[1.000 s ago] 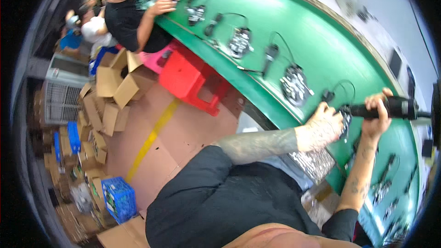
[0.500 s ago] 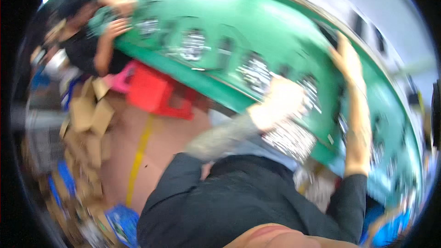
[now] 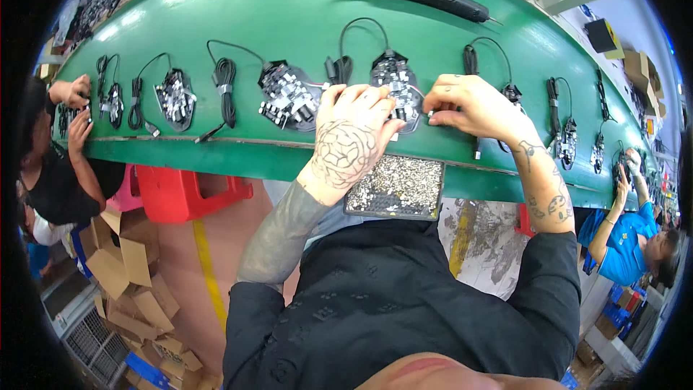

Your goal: The person assembles mouse components onto printed circuit boards by securing them with screws using a power screwdriver.

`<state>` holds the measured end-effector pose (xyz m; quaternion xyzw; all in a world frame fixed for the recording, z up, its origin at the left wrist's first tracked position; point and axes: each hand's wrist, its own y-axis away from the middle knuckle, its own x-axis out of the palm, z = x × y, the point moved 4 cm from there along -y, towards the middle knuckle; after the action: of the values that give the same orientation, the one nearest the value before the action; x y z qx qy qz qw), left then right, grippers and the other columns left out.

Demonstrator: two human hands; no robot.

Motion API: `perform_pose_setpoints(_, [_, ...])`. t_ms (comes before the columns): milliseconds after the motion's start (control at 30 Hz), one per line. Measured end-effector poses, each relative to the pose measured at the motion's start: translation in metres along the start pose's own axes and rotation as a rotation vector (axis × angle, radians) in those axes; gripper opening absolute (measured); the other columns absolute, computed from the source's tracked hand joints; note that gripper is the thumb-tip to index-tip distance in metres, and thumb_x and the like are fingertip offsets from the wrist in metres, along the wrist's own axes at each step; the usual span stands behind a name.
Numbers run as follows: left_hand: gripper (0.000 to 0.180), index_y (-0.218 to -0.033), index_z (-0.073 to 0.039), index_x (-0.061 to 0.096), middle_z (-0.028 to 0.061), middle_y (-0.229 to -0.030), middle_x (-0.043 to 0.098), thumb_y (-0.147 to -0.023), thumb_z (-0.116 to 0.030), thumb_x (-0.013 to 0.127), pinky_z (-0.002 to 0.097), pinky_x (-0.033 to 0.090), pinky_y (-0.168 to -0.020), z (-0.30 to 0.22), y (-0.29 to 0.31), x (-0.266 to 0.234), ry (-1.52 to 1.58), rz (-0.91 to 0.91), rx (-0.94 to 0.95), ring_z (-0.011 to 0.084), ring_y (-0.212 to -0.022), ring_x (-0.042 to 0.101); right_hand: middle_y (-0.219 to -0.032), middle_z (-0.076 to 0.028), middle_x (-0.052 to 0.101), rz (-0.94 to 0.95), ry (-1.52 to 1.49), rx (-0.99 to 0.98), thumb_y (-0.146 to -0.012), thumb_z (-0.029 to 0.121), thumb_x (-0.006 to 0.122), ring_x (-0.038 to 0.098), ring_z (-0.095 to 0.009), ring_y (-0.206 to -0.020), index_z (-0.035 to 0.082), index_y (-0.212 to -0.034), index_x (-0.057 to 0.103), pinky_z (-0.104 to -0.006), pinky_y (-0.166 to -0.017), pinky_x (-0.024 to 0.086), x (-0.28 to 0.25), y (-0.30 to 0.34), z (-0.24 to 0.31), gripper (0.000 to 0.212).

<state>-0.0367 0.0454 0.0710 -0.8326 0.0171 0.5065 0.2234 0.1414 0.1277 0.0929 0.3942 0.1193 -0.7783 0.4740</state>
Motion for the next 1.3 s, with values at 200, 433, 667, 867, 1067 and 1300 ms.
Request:
perform_pose_setpoints(200, [0.029, -0.102, -0.011, 0.07, 0.001, -0.112, 0.068, -0.081, -0.031, 0.072, 0.0404, 0.041, -0.095, -0.005, -0.001, -0.002, -0.01, 0.015, 0.012, 0.019, -0.103, 0.061, -0.09, -0.003, 0.069, -0.367, -0.534, 0.298, -0.091, 0.013, 0.069, 0.065, -0.01, -0.077, 0.001, -0.094, 0.067, -0.0264, -0.07, 0.052, 0.005, -0.006, -0.02, 0.013])
perform_pose_setpoints(433, [0.029, -0.103, -0.011, 0.07, 0.0005, -0.113, 0.067, -0.082, -0.031, 0.071, 0.0413, 0.04, -0.095, -0.005, 0.001, 0.002, -0.015, 0.001, 0.014, 0.0187, -0.105, 0.06, -0.094, -0.003, 0.069, -0.444, -0.531, 0.339, -0.092, 0.014, 0.067, 0.065, -0.01, -0.081, 0.002, -0.113, 0.07, -0.0254, -0.075, 0.053, 0.009, -0.028, -0.031, 0.024])
perform_pose_setpoints(667, [0.03, -0.101, -0.011, 0.07, 0.0013, -0.112, 0.068, -0.08, -0.032, 0.072, 0.0412, 0.04, -0.095, -0.007, -0.005, 0.004, -0.014, 0.006, 0.044, 0.0182, -0.106, 0.06, -0.093, -0.009, 0.072, -0.438, -0.259, 0.216, -0.092, 0.013, 0.067, 0.068, -0.014, -0.083, 0.007, -0.116, 0.069, -0.0274, -0.077, 0.054, -0.006, -0.03, -0.006, 0.025])
perform_pose_setpoints(867, [0.03, -0.099, -0.01, 0.07, 0.0015, -0.111, 0.068, -0.08, -0.034, 0.073, 0.04, 0.041, -0.093, -0.009, -0.004, 0.004, 0.001, -0.008, 0.055, 0.0185, -0.105, 0.06, -0.091, -0.004, 0.071, -0.247, -0.412, 0.375, -0.093, 0.015, 0.066, 0.063, -0.009, -0.082, -0.001, -0.107, 0.069, -0.0248, -0.078, 0.053, -0.008, -0.028, -0.022, 0.021])
perform_pose_setpoints(1067, [0.03, -0.098, -0.01, 0.069, 0.0013, -0.111, 0.068, -0.08, -0.033, 0.073, 0.0403, 0.041, -0.093, -0.012, -0.003, 0.004, -0.012, -0.008, 0.058, 0.0189, -0.105, 0.06, -0.08, -0.001, 0.068, -0.089, -0.296, 0.517, -0.091, 0.029, 0.07, 0.059, -0.007, -0.072, 0.002, -0.094, 0.07, -0.0237, -0.066, 0.049, -0.011, -0.034, -0.028, 0.027])
perform_pose_setpoints(1300, [0.03, -0.099, -0.009, 0.069, 0.0023, -0.111, 0.068, -0.08, -0.033, 0.073, 0.0414, 0.041, -0.093, -0.014, -0.009, 0.007, -0.003, -0.006, 0.061, 0.0192, -0.105, 0.06, -0.076, -0.001, 0.067, -0.013, -0.356, 0.605, -0.086, 0.032, 0.073, 0.06, -0.008, -0.069, 0.005, -0.08, 0.069, -0.0245, -0.062, 0.049, -0.019, -0.041, -0.037, 0.028])
